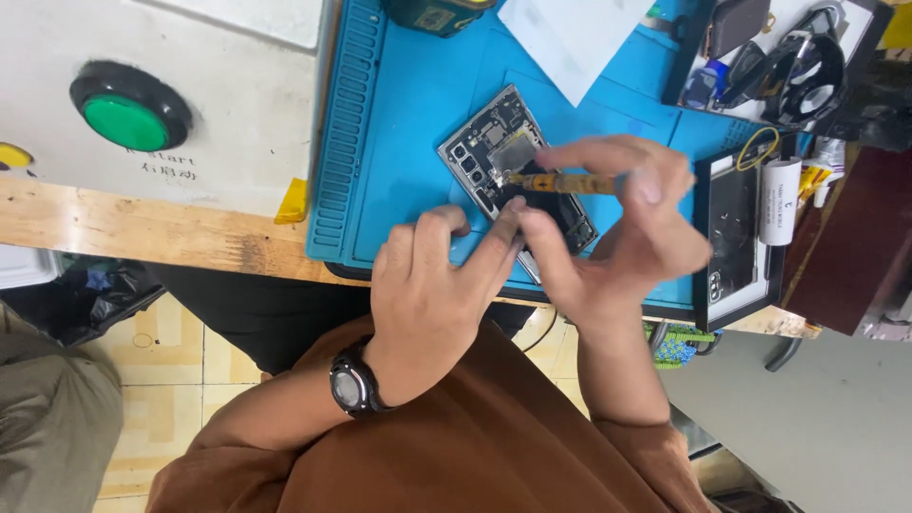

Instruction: The person works on a disassembled smartphone placed on a blue mat, using a screwdriver to manipulate internal components. They also handle a small tube and a clear plastic sheet, applying or adjusting parts within the device's chassis.

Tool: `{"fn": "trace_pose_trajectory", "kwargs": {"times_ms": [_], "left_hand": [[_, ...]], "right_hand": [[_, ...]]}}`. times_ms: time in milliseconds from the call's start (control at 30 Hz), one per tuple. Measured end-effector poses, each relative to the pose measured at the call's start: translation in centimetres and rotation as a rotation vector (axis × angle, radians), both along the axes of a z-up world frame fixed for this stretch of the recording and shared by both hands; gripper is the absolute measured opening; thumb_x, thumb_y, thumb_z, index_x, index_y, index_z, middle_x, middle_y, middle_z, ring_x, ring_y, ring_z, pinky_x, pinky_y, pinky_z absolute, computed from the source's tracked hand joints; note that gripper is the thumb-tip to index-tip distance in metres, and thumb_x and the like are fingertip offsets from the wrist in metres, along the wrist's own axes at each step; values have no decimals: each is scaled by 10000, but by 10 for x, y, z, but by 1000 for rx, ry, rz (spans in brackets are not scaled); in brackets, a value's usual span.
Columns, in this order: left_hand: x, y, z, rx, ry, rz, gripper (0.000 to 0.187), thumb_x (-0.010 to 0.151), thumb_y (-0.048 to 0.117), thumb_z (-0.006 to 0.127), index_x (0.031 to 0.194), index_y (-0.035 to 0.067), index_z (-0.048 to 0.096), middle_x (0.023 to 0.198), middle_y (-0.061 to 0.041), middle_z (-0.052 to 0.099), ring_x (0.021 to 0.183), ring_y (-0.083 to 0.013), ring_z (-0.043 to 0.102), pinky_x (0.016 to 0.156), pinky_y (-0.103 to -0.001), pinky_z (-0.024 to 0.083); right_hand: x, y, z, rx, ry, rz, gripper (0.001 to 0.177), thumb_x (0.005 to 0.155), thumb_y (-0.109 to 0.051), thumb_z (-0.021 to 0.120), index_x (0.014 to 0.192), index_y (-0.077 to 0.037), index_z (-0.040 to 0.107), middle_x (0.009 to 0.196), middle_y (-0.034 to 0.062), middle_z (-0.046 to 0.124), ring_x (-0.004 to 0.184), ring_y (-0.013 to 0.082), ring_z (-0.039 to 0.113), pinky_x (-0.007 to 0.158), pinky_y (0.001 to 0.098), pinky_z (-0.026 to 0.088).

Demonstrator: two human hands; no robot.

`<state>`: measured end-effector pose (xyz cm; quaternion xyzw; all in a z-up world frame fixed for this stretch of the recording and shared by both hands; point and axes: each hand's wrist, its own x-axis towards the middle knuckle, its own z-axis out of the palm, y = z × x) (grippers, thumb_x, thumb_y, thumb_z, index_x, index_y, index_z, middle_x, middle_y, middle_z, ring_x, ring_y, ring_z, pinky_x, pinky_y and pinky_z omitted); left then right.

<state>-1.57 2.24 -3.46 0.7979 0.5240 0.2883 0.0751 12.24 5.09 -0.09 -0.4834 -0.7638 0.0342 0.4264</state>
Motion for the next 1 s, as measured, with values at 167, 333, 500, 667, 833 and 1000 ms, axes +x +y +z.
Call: {"fn": "trace_pose_trajectory", "kwargs": {"times_ms": [167,333,500,667,833,1000], "left_hand": [[3,2,10,-33,-25,-83,241,975,338,537,1159,220,641,948,-86,503,719,-236,466,614,-362,376],[14,-4,23,-187,-68,-153,262,975,231,592,1225,163,628,947,-117,447,736,-259,369,702,-446,357],[19,-4,36,-350,-121,-159,269,956,165,613,1222,128,637,973,-115,387,837,-255,384,775,-420,387],[23,-13,36,-341,-182,-52,258,938,133,678,1177,46,638,1021,-138,397,829,-247,433,697,-394,440],[27,-23,36,-242,-209,-17,153,926,97,726,1053,28,676,1006,-151,453,887,-270,516,676,-370,448],[30,-24,38,-192,-278,-57,143,902,83,730,1017,17,676,962,-143,459,844,-251,511,676,-346,442]], "right_hand": [[12,-14,-13,-202,300,124,678,961,84,583,1402,-244,185,1020,237,558,901,296,604,848,362,532],[64,-45,15,-12,510,-265,722,974,136,588,1419,-244,164,1233,148,386,876,382,662,791,448,633],[126,-85,26,-5,561,-589,724,1094,195,570,1485,-296,208,1567,71,244,1030,348,613,1038,425,557],[144,-91,20,-228,417,-738,717,1018,197,561,1419,-230,147,1137,240,557,1068,274,626,1000,338,559],[146,-92,17,-270,351,-714,685,1020,148,576,1411,-217,148,1166,251,569,1090,280,652,981,349,563],[143,-91,21,-224,408,-627,686,1006,200,547,1388,-216,158,1174,267,519,1051,304,638,1011,371,539]]}}
